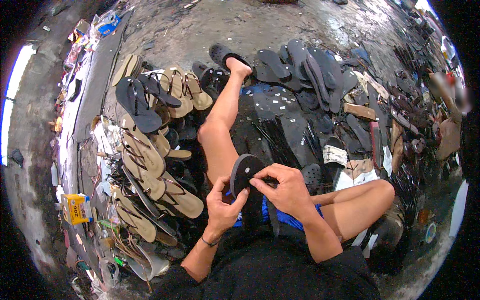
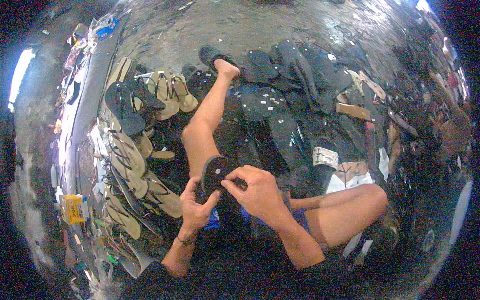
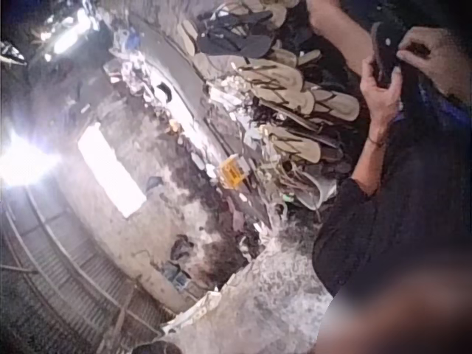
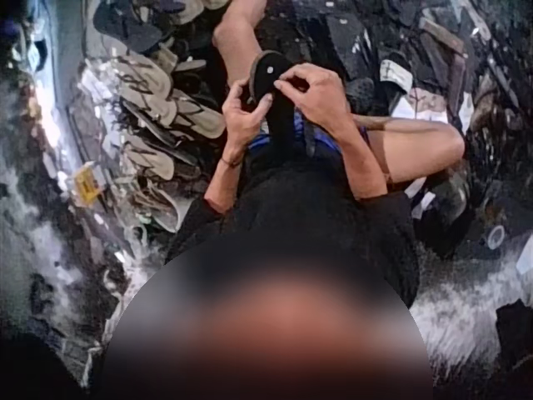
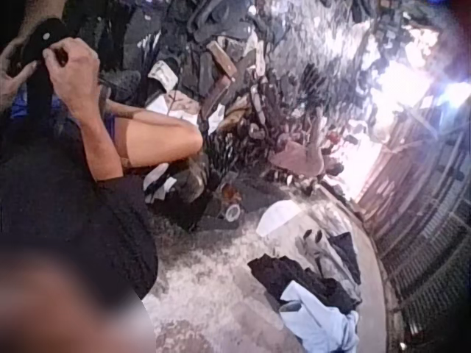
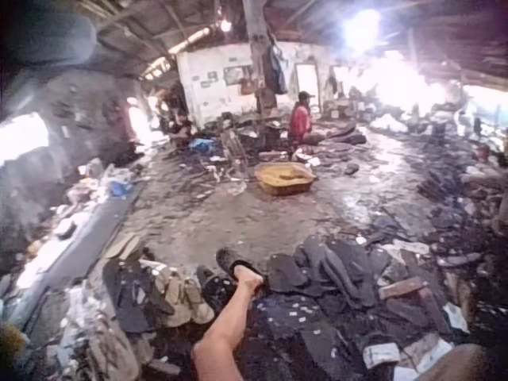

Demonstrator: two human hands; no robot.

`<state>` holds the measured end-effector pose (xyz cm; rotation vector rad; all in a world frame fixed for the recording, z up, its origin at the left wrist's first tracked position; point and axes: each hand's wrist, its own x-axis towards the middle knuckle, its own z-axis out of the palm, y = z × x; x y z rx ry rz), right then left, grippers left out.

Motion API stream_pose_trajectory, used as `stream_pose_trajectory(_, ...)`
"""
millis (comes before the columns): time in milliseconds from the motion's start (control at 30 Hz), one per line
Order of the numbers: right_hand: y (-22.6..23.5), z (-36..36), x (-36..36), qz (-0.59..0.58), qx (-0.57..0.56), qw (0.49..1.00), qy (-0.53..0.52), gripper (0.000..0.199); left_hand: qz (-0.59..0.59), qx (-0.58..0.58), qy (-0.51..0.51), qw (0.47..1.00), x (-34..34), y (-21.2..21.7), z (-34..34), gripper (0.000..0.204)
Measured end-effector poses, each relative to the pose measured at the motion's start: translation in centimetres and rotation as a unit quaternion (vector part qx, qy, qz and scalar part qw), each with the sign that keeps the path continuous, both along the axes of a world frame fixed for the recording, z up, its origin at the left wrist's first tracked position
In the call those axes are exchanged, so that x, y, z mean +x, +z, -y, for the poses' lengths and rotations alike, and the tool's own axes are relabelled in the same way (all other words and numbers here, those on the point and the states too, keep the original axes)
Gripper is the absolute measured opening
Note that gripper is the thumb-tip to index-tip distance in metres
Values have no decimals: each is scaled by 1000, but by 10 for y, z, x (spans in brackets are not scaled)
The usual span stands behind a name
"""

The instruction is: The person sits on the floor and assembles flip-flops by hand, inserting the strap through holes in the sole and securing it. They handle multiple flip-flop soles and straps, repeatedly threading and adjusting the straps to complete each unit.

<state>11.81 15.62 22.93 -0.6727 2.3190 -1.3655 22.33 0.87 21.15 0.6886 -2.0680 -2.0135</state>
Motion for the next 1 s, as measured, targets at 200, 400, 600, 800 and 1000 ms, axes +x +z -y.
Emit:
stream_pose_trajectory(200, -10, -1, 9, -19, 8, 999, -37, 22, 15, -192, -40, 980, 2, 1, -4, 22)
stream_pose_trajectory(400, -40, 2, 21, 7, -47, 999, 1, 21, 26, -204, -53, 977, -4, -11, 4, 19)
stream_pose_trajectory(600, -52, -9, 25, 39, 56, 998, -10, 19, -19, -136, -66, 988, -3, -25, 4, 25)
stream_pose_trajectory(800, -44, -24, 16, 16, 95, 995, 35, 35, 22, -29, -83, 996, -9, -14, -6, 28)
stream_pose_trajectory(1000, -36, -41, 10, 12, 4, 997, 80, 34, -97, 52, -138, 984, -13, -30, -12, 40)
